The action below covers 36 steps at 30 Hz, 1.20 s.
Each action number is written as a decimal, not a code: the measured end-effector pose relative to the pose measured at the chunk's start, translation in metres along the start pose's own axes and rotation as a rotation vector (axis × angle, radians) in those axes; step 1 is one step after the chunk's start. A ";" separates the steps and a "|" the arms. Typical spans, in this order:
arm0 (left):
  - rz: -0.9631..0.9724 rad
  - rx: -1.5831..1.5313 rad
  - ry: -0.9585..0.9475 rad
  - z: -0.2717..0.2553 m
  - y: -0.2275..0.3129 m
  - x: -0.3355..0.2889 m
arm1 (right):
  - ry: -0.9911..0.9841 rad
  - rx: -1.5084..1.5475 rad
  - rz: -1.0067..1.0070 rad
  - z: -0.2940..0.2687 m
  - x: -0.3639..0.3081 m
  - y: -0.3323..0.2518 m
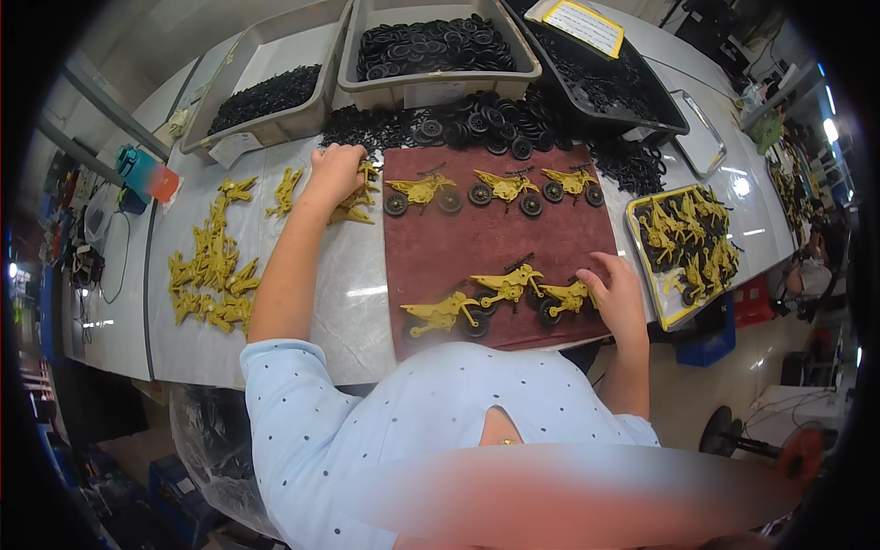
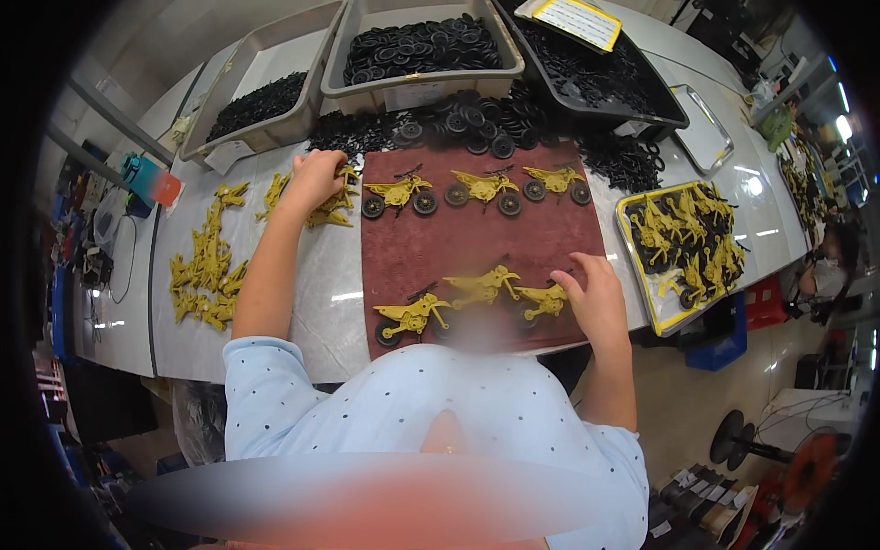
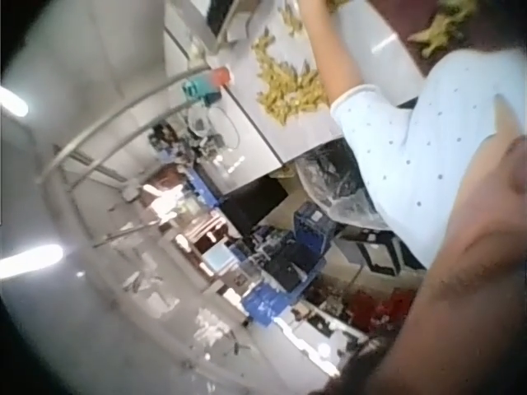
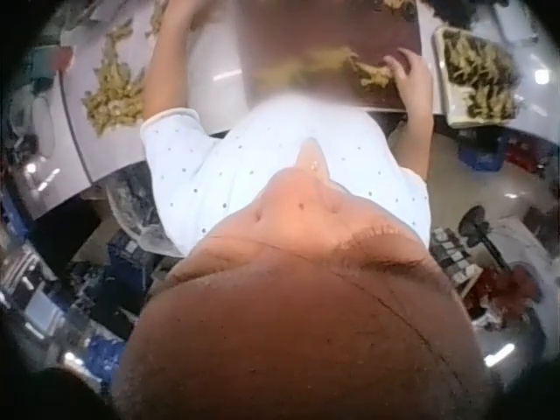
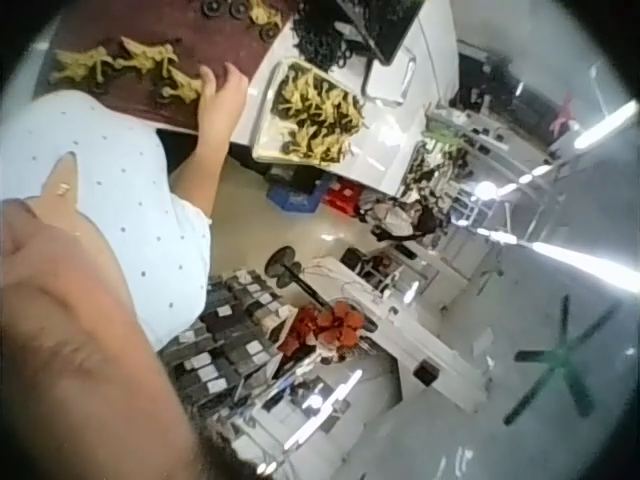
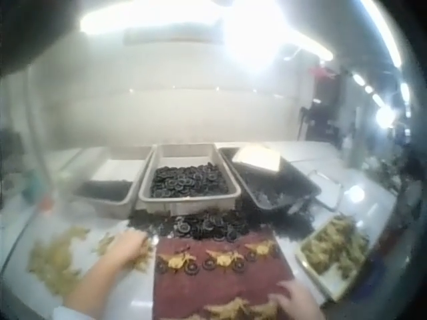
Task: The person assembles toy motorcycles by fitting plastic body pieces and wheels together by hand, then places the assembled toys onto a tray. Afterwards, the person snaps pairs of plastic motorcycle frame pieces together and lays them out on a cloth mat.
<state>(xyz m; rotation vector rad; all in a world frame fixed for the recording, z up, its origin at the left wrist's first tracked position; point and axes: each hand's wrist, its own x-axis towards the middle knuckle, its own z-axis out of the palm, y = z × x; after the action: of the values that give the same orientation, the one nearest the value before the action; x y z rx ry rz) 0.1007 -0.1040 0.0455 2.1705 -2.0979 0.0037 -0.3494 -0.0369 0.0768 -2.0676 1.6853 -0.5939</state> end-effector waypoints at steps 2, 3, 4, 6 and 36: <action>-0.004 -0.003 -0.059 0.000 0.000 0.005 | 0.016 0.019 -0.044 0.002 0.005 -0.011; 0.004 -0.028 -0.041 0.002 -0.001 0.007 | 0.022 0.041 -0.100 0.002 0.010 -0.017; 0.011 -0.052 -0.022 0.003 -0.002 0.009 | 0.029 0.039 -0.092 0.002 0.016 -0.024; 0.025 -0.098 0.072 0.000 -0.005 0.004 | 0.007 0.112 -0.191 0.002 0.031 -0.039; 0.406 -0.418 0.138 0.025 0.049 -0.020 | -0.271 0.165 -0.287 0.146 0.157 -0.111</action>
<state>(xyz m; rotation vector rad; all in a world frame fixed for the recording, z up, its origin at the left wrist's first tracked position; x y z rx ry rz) 0.0486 -0.0876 0.0234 1.4519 -2.1810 -0.2190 -0.1494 -0.1641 0.0287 -2.1708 1.1626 -0.4935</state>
